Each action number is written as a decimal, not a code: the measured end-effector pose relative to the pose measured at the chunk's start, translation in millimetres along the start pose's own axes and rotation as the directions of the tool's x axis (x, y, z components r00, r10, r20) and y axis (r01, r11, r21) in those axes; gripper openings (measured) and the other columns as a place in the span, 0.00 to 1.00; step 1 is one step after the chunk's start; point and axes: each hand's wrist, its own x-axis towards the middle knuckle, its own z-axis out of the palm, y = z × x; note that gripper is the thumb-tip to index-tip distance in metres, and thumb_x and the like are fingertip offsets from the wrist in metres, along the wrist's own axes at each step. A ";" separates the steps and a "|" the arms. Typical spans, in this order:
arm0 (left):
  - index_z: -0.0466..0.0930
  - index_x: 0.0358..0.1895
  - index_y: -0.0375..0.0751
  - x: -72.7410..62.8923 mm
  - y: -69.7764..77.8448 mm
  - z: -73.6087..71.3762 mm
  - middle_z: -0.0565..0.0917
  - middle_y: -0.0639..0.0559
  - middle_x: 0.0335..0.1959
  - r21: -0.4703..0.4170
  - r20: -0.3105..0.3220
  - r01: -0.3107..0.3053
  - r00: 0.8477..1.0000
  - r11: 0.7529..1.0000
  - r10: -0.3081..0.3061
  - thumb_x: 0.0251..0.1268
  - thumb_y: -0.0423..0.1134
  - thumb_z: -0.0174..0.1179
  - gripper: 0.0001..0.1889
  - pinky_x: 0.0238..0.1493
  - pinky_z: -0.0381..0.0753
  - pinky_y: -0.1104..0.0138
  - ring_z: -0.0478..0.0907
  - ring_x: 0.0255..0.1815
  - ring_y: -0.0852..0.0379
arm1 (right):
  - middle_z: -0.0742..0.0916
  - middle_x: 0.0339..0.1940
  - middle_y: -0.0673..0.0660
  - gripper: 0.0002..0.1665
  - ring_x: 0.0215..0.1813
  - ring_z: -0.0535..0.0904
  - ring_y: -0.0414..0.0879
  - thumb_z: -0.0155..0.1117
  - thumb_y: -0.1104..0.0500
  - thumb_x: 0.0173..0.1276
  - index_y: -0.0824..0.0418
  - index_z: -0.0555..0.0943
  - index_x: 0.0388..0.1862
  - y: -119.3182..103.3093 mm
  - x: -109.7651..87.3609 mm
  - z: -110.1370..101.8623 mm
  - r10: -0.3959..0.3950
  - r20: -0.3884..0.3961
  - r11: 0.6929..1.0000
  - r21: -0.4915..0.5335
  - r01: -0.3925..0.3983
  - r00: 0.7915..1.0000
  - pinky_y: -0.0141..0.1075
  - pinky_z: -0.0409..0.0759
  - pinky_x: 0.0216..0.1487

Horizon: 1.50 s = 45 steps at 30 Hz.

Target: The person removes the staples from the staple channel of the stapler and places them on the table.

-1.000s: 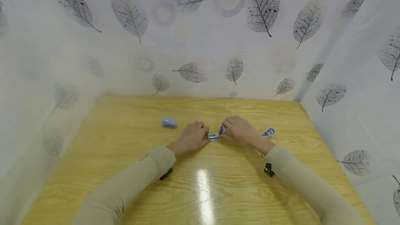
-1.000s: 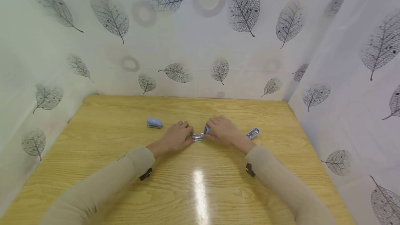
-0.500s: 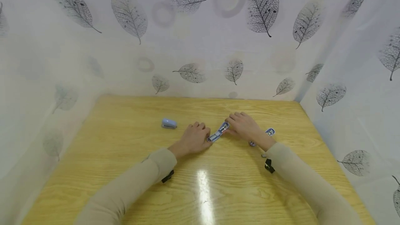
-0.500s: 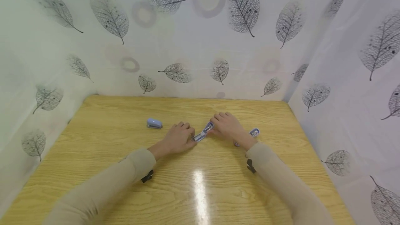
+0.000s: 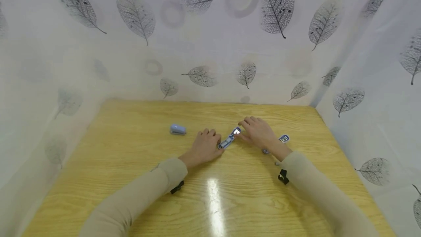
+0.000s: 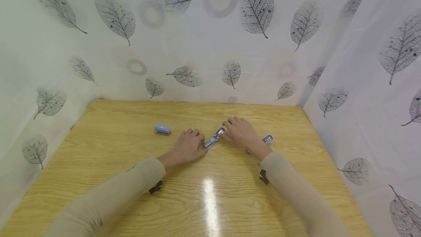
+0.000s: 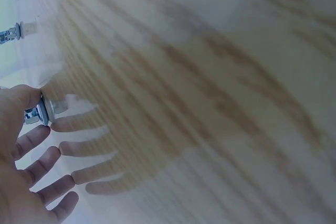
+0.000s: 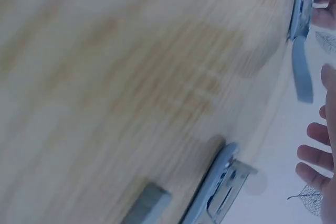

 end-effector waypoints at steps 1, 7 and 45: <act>0.80 0.41 0.51 -0.1 0.0 -0.1 0.80 0.52 0.43 0.001 -0.001 0.001 1.000 1.000 -0.001 0.71 0.60 0.65 0.17 0.49 0.77 0.57 0.74 0.44 0.51 | 0.88 0.48 0.57 0.29 0.47 0.86 0.52 0.71 0.38 0.71 0.59 0.84 0.57 -3.0 -0.6 -2.4 0.031 0.002 0.999 0.017 -0.031 1.000 0.43 0.88 0.47; 0.80 0.41 0.51 -0.8 0.5 -1.5 0.80 0.51 0.43 0.003 -0.002 0.001 1.000 1.000 -0.001 0.71 0.60 0.65 0.17 0.48 0.77 0.57 0.75 0.44 0.51 | 0.88 0.47 0.57 0.22 0.43 0.87 0.51 0.71 0.45 0.73 0.58 0.83 0.56 -25.9 -7.6 -14.1 0.224 0.060 0.941 0.248 -0.232 0.973 0.42 0.86 0.37; 0.79 0.44 0.48 -2.7 2.4 -1.2 0.81 0.47 0.49 0.041 0.025 -0.002 1.000 0.999 0.001 0.74 0.62 0.63 0.20 0.52 0.82 0.52 0.78 0.51 0.46 | 0.92 0.37 0.56 0.08 0.37 0.85 0.44 0.72 0.57 0.72 0.62 0.89 0.44 -87.2 7.5 -15.2 0.431 0.386 0.508 0.644 -0.572 0.816 0.35 0.81 0.37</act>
